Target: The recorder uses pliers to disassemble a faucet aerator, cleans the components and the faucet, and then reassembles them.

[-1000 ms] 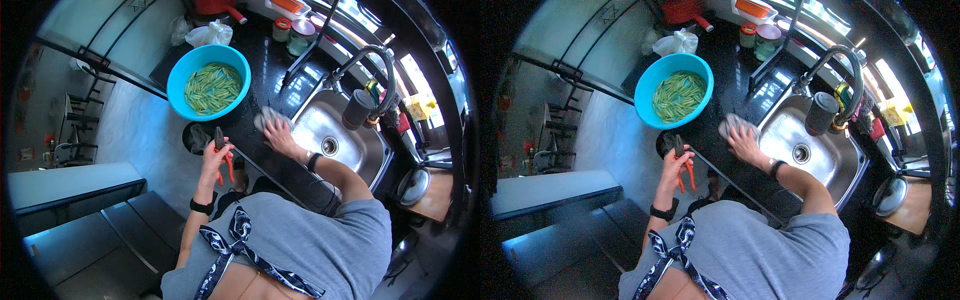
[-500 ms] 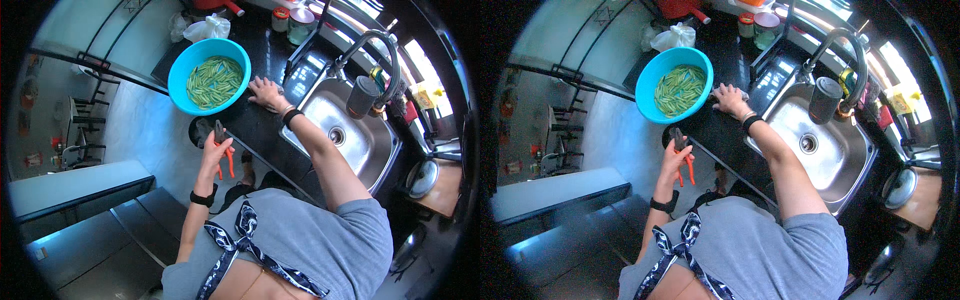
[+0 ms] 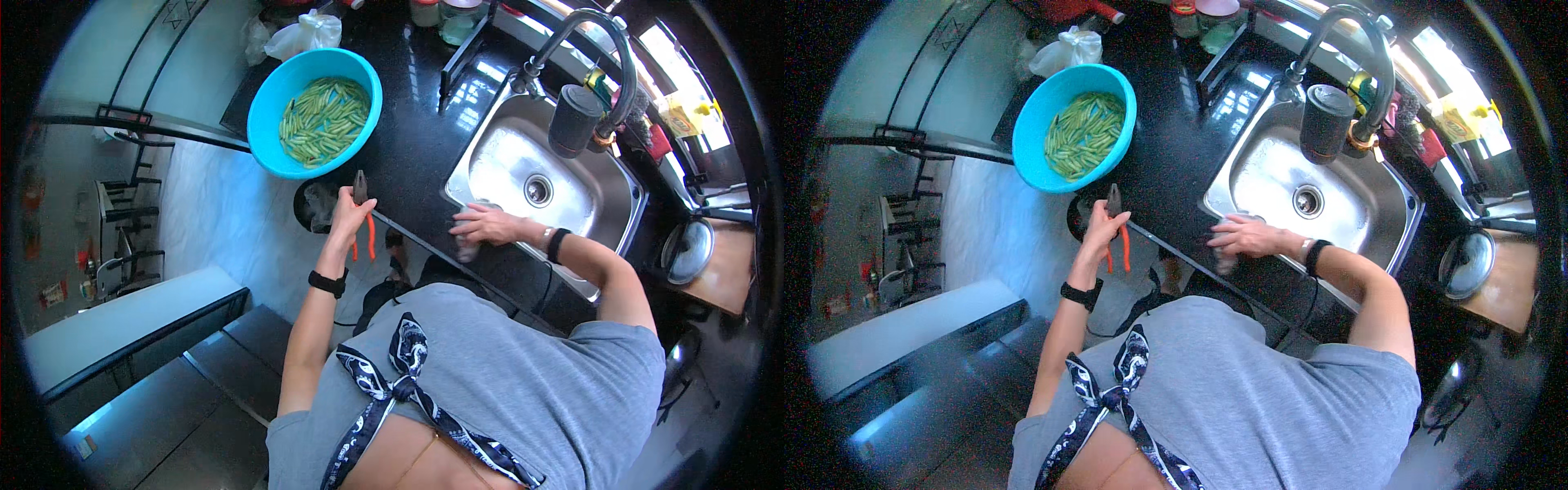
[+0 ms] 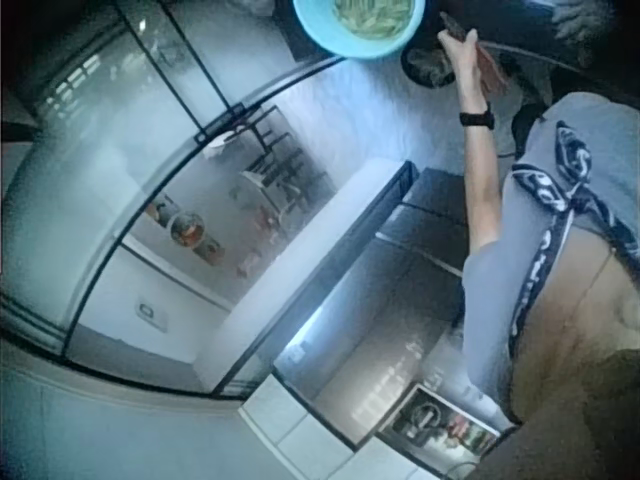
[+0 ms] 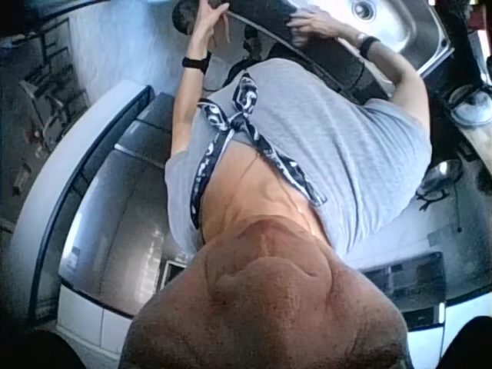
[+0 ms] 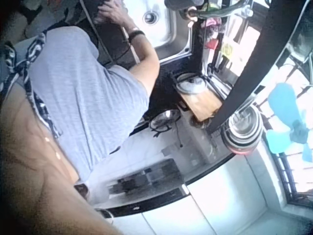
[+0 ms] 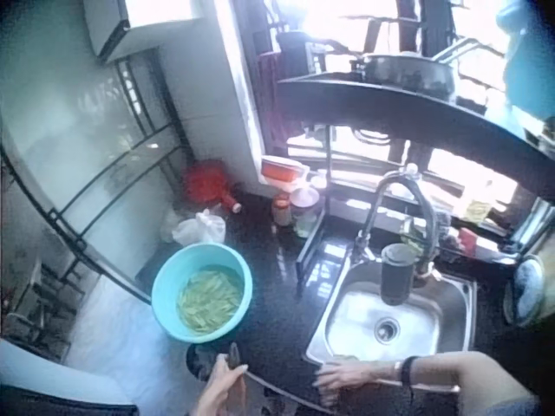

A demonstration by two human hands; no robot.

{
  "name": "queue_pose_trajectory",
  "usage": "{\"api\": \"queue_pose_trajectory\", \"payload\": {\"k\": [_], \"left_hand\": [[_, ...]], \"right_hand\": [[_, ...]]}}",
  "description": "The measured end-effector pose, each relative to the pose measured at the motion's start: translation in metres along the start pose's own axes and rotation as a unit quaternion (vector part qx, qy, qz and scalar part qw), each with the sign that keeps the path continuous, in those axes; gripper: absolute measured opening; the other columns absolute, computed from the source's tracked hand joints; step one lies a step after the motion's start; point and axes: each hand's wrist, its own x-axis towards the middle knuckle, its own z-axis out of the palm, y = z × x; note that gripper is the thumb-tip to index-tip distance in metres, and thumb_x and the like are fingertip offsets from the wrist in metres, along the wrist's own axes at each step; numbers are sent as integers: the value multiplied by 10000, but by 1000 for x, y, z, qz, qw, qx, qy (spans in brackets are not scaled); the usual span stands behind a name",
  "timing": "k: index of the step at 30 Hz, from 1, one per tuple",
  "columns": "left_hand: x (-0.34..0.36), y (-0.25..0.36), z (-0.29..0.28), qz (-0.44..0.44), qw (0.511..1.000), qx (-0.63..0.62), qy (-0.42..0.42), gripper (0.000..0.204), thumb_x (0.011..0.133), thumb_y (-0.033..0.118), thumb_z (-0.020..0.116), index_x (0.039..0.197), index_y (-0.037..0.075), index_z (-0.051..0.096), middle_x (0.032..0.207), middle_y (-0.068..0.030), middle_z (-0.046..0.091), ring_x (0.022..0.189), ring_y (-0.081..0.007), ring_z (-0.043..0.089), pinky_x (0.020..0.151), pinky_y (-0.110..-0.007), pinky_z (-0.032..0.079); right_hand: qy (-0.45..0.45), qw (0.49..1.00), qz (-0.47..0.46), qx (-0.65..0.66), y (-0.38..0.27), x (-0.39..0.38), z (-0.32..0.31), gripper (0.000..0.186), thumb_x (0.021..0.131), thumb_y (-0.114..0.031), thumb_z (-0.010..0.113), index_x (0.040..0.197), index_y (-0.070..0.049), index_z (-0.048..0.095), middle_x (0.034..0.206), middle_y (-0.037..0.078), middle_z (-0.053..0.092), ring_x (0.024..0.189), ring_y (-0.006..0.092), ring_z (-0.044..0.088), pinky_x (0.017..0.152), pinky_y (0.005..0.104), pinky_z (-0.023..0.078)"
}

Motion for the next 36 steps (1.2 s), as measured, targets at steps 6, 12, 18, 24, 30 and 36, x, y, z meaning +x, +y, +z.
{"api": "queue_pose_trajectory", "payload": {"k": [6, 12, 18, 24, 30, 36], "left_hand": [[33, -25, 11, 3, 988, 154, 34, 473, 665, 67, 692, 1036, -6, 407, 805, -101, 523, 709, -188, 538, 635, -309, 454], [54, -12, 36, 48, 991, 116, 37, 622, 669, 16, 662, 1209, 18, 353, 820, -90, 550, 718, -177, 555, 650, -299, 458], [84, -26, 44, 116, 979, 160, 52, 647, 710, 18, 609, 1282, -20, 312, 1097, -212, 528, 990, -311, 532, 839, -360, 408], [85, -22, 37, 51, 982, 160, 84, 604, 717, 3, 568, 1278, 3, 343, 881, -143, 602, 817, -234, 576, 769, -328, 429], [93, -24, 50, 18, 999, 40, 5, 382, 728, -9, 595, 1086, -40, 466, 866, -76, 570, 767, -146, 527, 702, -282, 418], [84, -13, 51, 19, 998, 64, 15, 352, 717, 51, 629, 1034, -53, 516, 926, -108, 570, 815, -176, 539, 735, -295, 420]], "right_hand": [[292, 905, 278, 135, 76, -33, -17, 174, 663, 33, 491, 811, -39, 548, 797, 116, 551, 805, 285, 559, 711, 375, 455], [588, 610, 485, 219, 202, -19, -17, 343, 758, -211, 516, 1017, 15, 532, 943, 157, 596, 894, 254, 566, 771, 349, 427], [487, 694, 530, -17, 117, 73, 31, 420, 672, -13, 485, 1087, 18, 425, 989, 242, 477, 867, 385, 469, 696, 480, 395], [317, 801, 500, 91, -15, 49, 41, 294, 702, -130, 561, 992, -84, 580, 992, 129, 530, 920, 330, 497, 798, 418, 434], [41, 723, 654, 218, -63, -124, 58, 208, 654, -98, 578, 848, -48, 632, 842, 166, 605, 791, 324, 585, 703, 394, 471], [33, 610, 756, 236, -99, -188, 26, 215, 660, -148, 569, 834, -45, 640, 806, 151, 629, 789, 283, 614, 693, 365, 479]]}}
